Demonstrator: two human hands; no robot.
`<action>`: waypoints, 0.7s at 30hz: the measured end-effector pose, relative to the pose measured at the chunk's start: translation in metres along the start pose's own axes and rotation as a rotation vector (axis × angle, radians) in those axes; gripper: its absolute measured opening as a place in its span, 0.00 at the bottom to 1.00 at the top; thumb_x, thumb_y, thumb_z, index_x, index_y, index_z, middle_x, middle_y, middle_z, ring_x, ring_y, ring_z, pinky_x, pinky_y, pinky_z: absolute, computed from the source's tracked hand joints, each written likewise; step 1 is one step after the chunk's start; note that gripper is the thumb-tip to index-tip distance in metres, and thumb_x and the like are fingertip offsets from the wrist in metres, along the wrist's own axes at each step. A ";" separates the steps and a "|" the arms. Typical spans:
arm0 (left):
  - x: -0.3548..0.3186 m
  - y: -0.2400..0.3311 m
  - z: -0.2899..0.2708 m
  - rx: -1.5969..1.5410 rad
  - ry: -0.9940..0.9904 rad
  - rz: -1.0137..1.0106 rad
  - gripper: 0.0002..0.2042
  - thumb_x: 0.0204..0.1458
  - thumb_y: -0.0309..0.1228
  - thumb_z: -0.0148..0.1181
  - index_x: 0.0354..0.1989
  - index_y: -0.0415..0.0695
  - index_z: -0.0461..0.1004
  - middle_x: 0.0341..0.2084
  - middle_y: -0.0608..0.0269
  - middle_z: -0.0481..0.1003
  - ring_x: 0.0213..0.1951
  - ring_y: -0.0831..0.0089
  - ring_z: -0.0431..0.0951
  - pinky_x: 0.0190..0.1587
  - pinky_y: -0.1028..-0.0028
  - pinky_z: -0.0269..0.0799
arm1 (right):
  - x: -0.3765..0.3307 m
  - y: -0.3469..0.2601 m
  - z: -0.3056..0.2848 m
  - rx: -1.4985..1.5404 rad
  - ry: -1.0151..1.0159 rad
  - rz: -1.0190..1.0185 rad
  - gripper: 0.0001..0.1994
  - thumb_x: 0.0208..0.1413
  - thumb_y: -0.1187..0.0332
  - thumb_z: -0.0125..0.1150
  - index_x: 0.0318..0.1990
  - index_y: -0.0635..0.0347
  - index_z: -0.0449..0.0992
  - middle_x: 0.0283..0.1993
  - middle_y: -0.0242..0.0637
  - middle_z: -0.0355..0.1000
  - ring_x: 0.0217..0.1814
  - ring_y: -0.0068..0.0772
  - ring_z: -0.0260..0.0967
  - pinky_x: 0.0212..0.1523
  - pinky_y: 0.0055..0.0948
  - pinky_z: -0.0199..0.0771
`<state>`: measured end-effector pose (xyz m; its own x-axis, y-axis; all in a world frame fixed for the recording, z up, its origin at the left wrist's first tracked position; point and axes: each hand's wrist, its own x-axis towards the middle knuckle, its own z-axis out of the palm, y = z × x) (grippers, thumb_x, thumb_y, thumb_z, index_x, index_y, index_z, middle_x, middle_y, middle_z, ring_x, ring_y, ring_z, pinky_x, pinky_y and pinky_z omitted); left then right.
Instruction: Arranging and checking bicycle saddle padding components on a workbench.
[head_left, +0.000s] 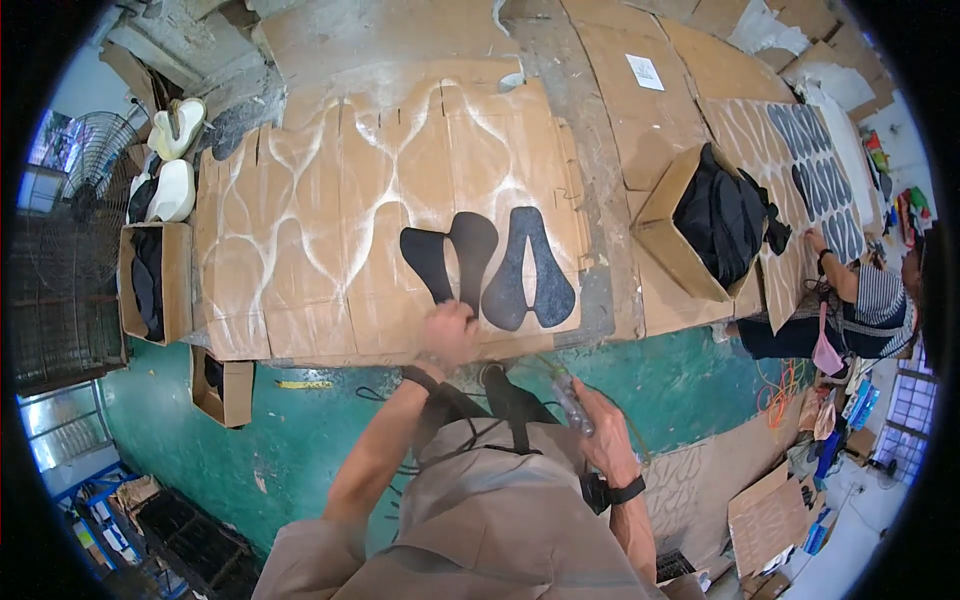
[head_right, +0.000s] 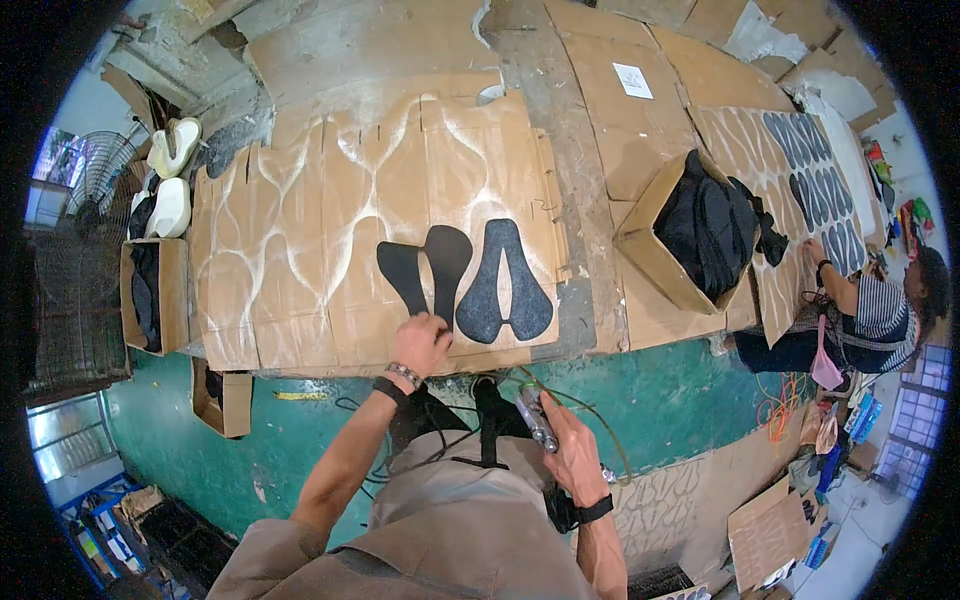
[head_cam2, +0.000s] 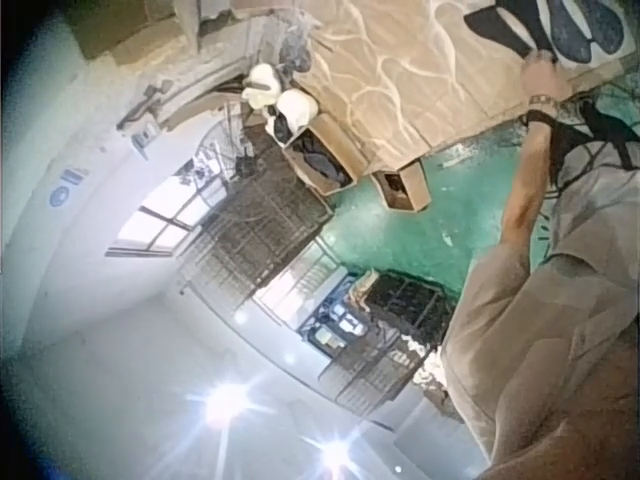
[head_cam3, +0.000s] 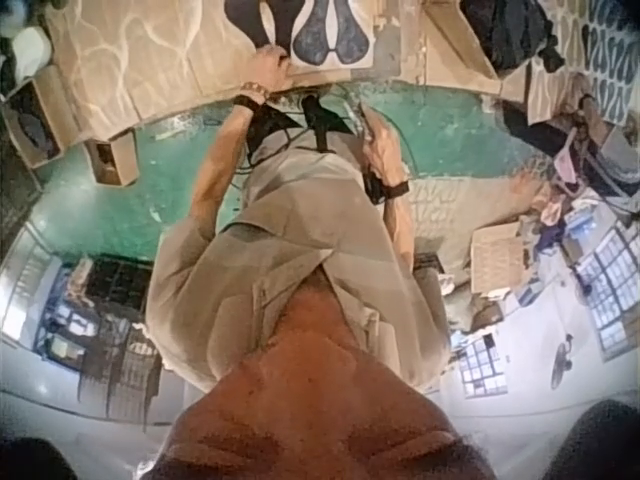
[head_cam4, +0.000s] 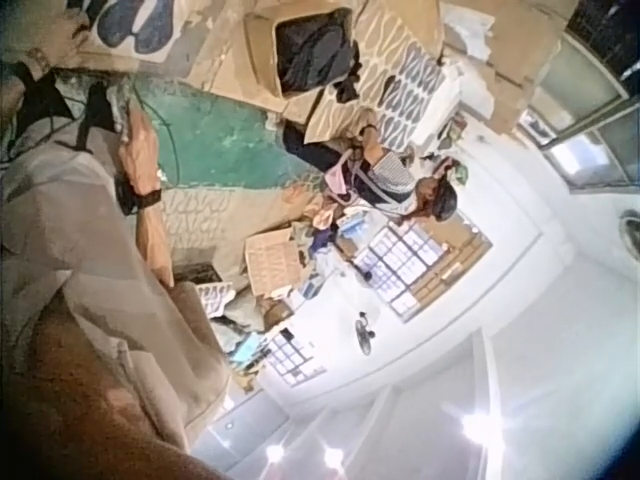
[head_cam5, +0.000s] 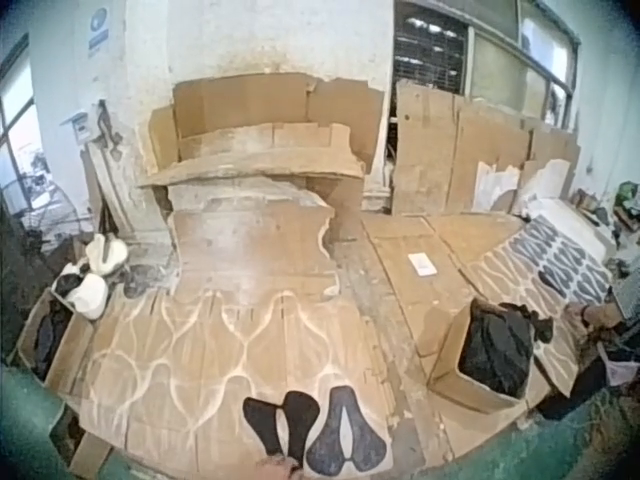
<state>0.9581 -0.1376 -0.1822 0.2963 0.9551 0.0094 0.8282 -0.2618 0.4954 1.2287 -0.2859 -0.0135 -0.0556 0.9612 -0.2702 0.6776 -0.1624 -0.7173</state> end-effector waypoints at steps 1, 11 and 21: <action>0.009 -0.006 -0.003 -0.087 0.056 -0.043 0.04 0.52 0.28 0.63 0.35 0.44 0.79 0.32 0.54 0.76 0.38 0.51 0.79 0.42 0.54 0.75 | -0.001 0.000 -0.001 0.000 0.006 0.010 0.41 0.37 0.88 0.56 0.68 0.64 0.68 0.50 0.59 0.75 0.50 0.68 0.73 0.50 0.50 0.75; 0.157 -0.090 -0.071 0.168 -0.210 -0.750 0.28 0.44 0.56 0.73 0.42 0.43 0.84 0.45 0.46 0.83 0.47 0.51 0.84 0.50 0.57 0.79 | -0.013 0.008 0.000 0.003 0.038 0.053 0.40 0.39 0.87 0.58 0.68 0.63 0.69 0.50 0.60 0.75 0.51 0.65 0.74 0.51 0.48 0.76; 0.150 -0.133 -0.039 -0.348 -0.046 -0.376 0.12 0.47 0.29 0.73 0.40 0.44 0.84 0.34 0.57 0.85 0.39 0.64 0.85 0.44 0.67 0.79 | -0.010 0.003 -0.005 0.002 0.076 0.091 0.29 0.51 0.80 0.65 0.65 0.66 0.73 0.48 0.59 0.76 0.48 0.62 0.76 0.50 0.44 0.76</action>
<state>0.8733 0.0458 -0.2127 0.0356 0.9651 -0.2594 0.6763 0.1678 0.7173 1.2345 -0.2948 -0.0098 0.0619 0.9566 -0.2847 0.6758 -0.2501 -0.6933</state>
